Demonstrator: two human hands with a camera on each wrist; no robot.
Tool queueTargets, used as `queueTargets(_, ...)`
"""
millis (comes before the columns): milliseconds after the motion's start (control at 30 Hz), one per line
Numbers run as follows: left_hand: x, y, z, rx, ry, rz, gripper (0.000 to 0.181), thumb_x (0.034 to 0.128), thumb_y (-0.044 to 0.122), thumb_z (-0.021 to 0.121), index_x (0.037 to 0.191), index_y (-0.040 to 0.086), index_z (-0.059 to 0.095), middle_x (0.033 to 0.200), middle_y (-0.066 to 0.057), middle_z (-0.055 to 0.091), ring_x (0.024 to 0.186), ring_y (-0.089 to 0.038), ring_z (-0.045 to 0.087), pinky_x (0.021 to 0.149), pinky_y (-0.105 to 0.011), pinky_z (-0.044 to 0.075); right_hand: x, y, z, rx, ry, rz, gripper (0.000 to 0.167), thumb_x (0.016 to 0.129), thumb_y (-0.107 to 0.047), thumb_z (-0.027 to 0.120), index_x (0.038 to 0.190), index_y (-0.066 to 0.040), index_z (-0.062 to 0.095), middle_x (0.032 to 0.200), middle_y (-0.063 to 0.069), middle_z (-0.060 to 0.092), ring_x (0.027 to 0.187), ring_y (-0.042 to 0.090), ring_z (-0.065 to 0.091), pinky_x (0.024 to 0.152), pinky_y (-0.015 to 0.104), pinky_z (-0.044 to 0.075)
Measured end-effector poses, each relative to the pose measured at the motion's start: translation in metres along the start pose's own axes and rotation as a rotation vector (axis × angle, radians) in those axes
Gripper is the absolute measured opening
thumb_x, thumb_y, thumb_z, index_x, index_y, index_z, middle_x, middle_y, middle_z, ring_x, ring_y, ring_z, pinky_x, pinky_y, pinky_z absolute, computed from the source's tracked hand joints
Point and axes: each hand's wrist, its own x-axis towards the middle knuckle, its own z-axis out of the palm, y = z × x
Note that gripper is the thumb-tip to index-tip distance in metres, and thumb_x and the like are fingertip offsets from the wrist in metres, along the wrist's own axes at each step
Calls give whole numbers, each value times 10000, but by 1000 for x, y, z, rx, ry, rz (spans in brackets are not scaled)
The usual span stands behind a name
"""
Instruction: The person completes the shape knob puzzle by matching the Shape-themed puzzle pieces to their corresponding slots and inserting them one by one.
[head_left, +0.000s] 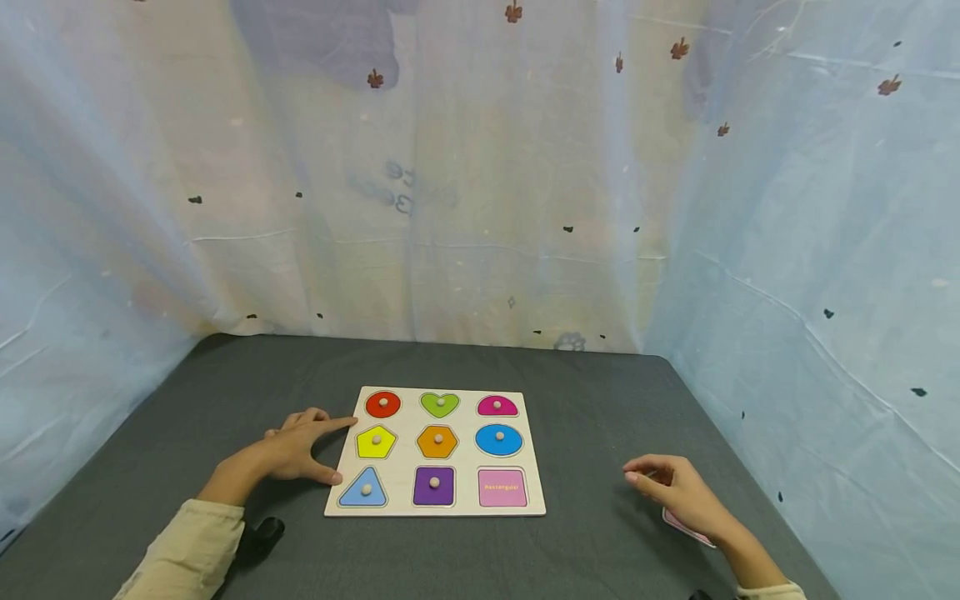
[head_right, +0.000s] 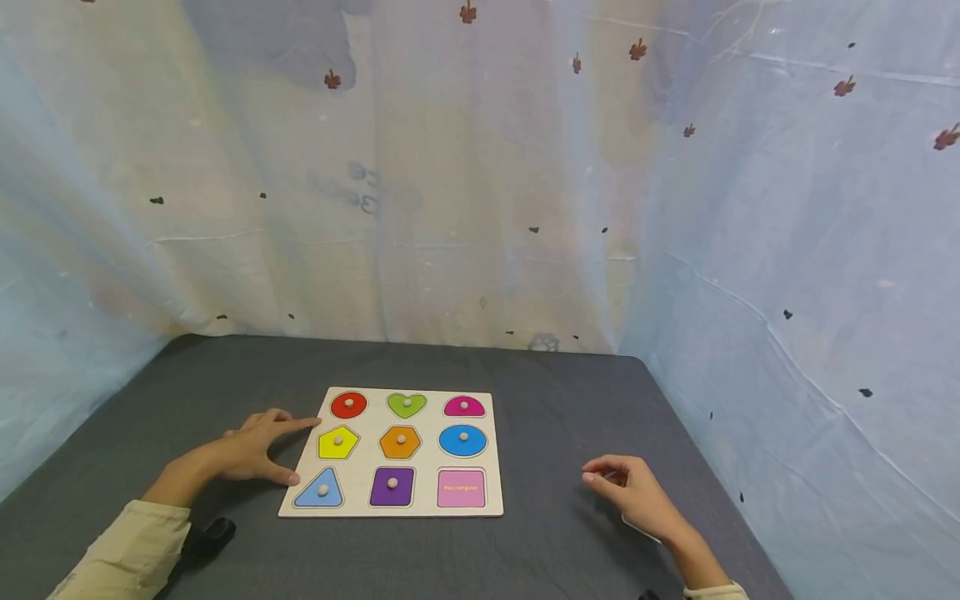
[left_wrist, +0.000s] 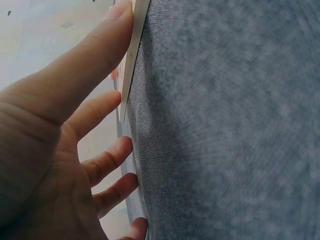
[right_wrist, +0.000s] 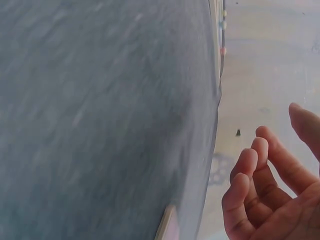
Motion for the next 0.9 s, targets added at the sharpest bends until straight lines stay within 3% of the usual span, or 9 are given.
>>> queueTargets(167,1,-1,1,1,1,0,995,700,535,880,1536,226,439,1384,-207,440,1263,-467,397,878,-723,357,-8,9,-10,-28,14,0,323,1039,-193,574,1217,62,663,1155,264,689,856,78,680,730,283,560)
queueTargets(400,1,-2,2,6,-2,-3,998,700,550,875,1538,231,436,1392,-205,437,1266,-463,395,872,-694,363,-19,18,-21,-19,23,76,355,1046,-212,563,1256,63,643,1211,239,679,906,40,678,751,262,554)
queueTargets(733,1,-1,1,-5,-8,-2,997,697,547,878,1536,228,443,1385,-204,439,1246,-451,406,850,-662,376,-32,36,-33,-24,66,101,355,1047,-175,558,1260,100,626,1063,-62,732,830,23,663,712,257,557)
queueTargets(900,0,-2,1,0,-6,0,1004,692,558,876,1536,230,442,1392,-207,439,1247,-455,410,854,-671,375,-37,44,-40,-22,82,96,340,1031,-144,579,1230,127,627,1031,-116,737,846,-6,664,716,232,543)
